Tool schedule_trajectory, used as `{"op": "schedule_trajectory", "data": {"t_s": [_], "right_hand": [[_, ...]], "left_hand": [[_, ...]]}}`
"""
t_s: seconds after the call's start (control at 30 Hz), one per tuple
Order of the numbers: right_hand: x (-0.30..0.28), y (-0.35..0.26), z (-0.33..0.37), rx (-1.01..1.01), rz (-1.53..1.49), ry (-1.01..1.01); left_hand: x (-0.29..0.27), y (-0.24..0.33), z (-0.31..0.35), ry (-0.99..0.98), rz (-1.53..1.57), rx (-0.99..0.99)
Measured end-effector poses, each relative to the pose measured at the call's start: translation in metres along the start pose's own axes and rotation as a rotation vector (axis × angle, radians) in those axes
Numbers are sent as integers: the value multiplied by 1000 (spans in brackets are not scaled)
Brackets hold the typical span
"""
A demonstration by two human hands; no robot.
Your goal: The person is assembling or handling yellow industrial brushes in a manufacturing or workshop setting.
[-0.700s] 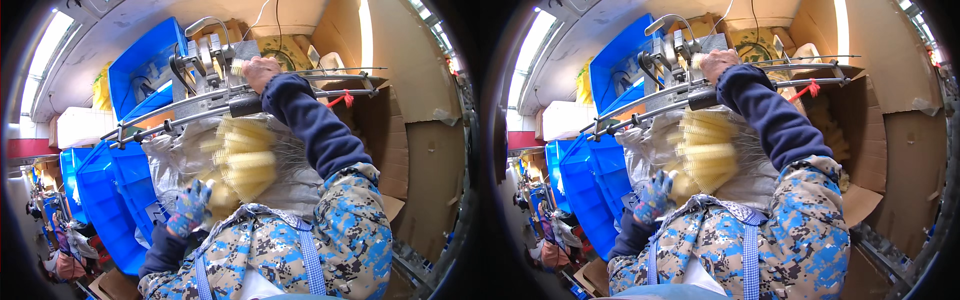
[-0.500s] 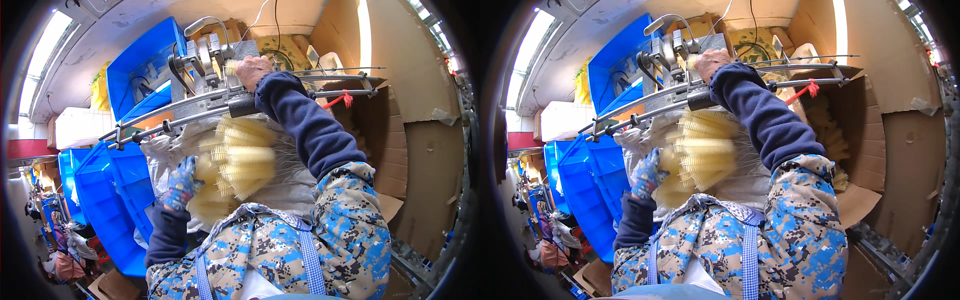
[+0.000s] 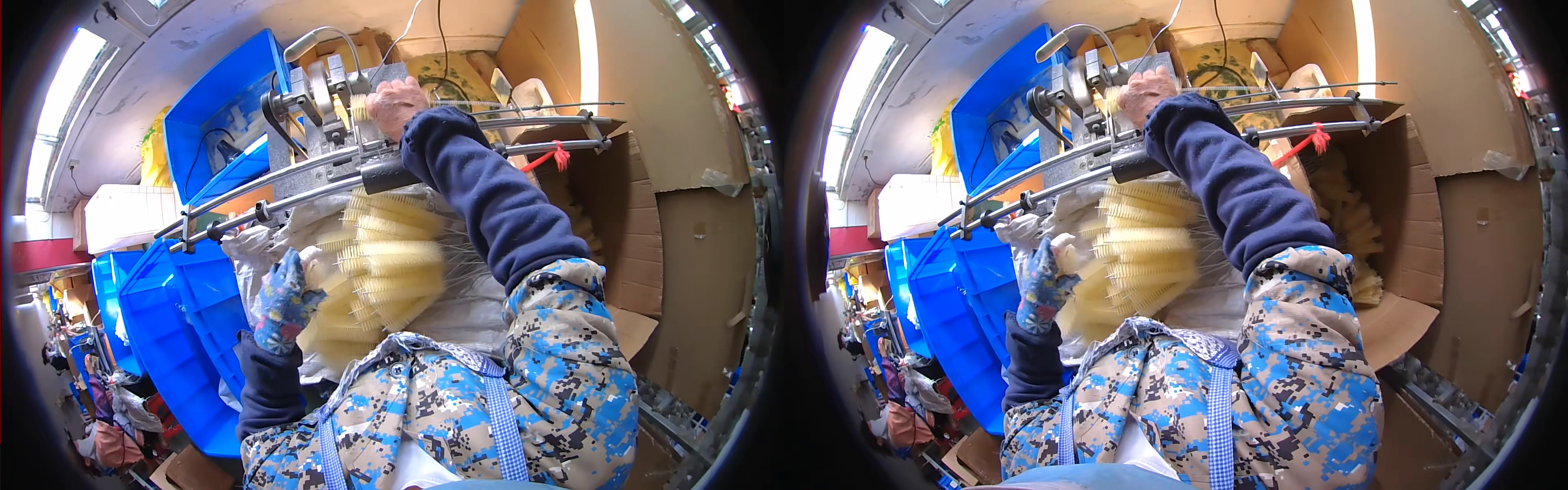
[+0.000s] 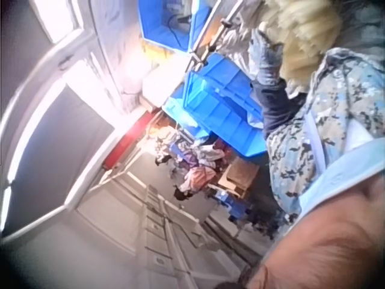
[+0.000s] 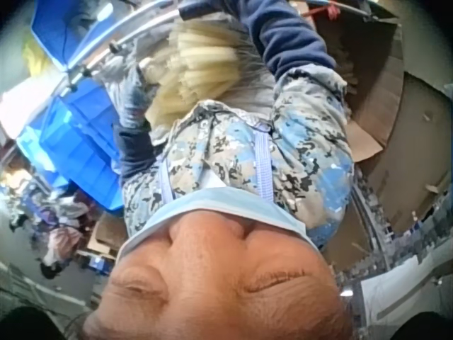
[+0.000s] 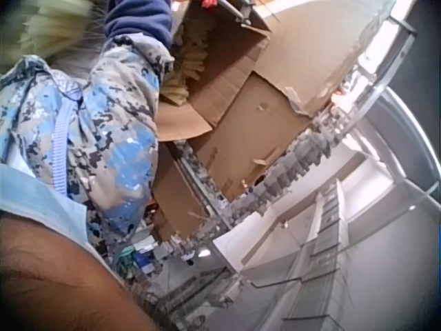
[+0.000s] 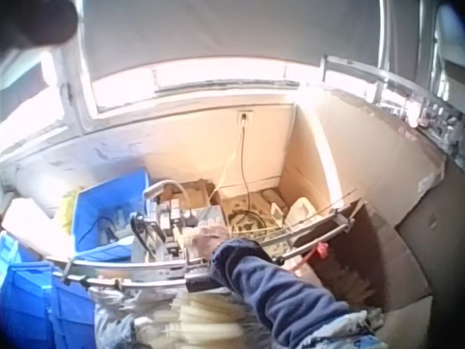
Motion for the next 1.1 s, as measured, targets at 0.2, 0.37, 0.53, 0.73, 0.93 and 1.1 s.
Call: {"op": "schedule_trajectory", "data": {"t_s": [0.2,0.37,0.53,0.73,0.93,1.1], "right_hand": [[8,12,0,96,-55,-31],[-7,64,56,260,-6,147],[9,69,73,341,-97,204],[10,53,68,331,-195,163],[7,23,55,293,-245,-7],[3,-11,38,260,-286,-24]], "left_hand": [[-65,34,15,249,69,183],[-132,36,66,794,559,95],[-154,-11,131,1272,974,90],[-144,-23,123,1316,1100,142],[-140,5,92,1214,1045,252],[-134,-2,91,1115,1016,284]]}}
Point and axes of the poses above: each hand's wrist, its own z-axis away from the middle knuckle, its own x-axis out of the palm, y = z × x, the point moved 8 cm from there along -z, towards the middle knuckle
